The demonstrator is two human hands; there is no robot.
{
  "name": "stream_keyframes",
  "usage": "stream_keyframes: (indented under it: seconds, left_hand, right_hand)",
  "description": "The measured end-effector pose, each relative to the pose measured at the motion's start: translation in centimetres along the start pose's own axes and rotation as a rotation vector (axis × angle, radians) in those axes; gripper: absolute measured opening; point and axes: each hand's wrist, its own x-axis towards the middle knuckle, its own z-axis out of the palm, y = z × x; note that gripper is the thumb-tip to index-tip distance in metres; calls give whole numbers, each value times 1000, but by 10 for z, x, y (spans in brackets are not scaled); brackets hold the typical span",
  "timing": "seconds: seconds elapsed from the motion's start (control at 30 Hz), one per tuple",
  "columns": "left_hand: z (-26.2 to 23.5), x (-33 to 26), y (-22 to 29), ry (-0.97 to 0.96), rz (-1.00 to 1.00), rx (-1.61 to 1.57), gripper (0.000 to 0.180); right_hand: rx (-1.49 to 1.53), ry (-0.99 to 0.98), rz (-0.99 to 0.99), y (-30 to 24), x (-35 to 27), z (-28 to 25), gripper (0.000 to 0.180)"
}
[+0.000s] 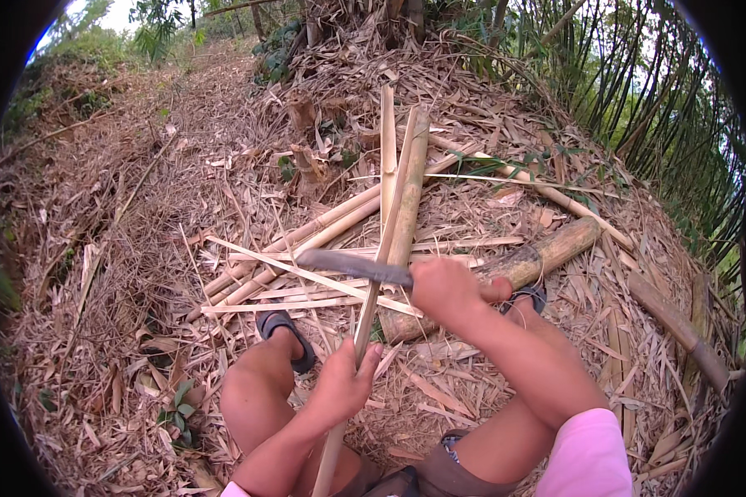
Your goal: The person uses a large knife to strip and split long sections of bamboo while sitting on the ground in an outdoor environment.
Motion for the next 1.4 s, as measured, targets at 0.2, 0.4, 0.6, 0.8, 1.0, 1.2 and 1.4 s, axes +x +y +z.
stream_keyframes:
  seconds: [0.2,0.4,0.6,0.8,1.0,1.2,1.4]
  left_hand:
    - [-5,-14,-12,-45,-14,100,30]
    - [-12,-20,-10,-12,94,4,25]
    - [-14,-24,-3,168,73,356,33]
    - [-40,-55,11,135,21,357,37]
    - [-142,-109,10,471,212,651,32]
    - [-213,-233,-86,764,-109,1121,39]
    - [-148,-210,-114,696,107,734,57]
  right_hand:
    - [26,-51,87,24,19,22,19]
    - [462,26,501,80,27,1,43]
    - [1580,-207,773,-29,-6,-12,49]
    - [1654,-255,475,-42,-13,-6,29]
    - [1782,-1,500,-43,-4,-6,24]
    - [2010,246,561,-49,56,-19,23]
    - [2202,256,475,-80,116,-43,21]
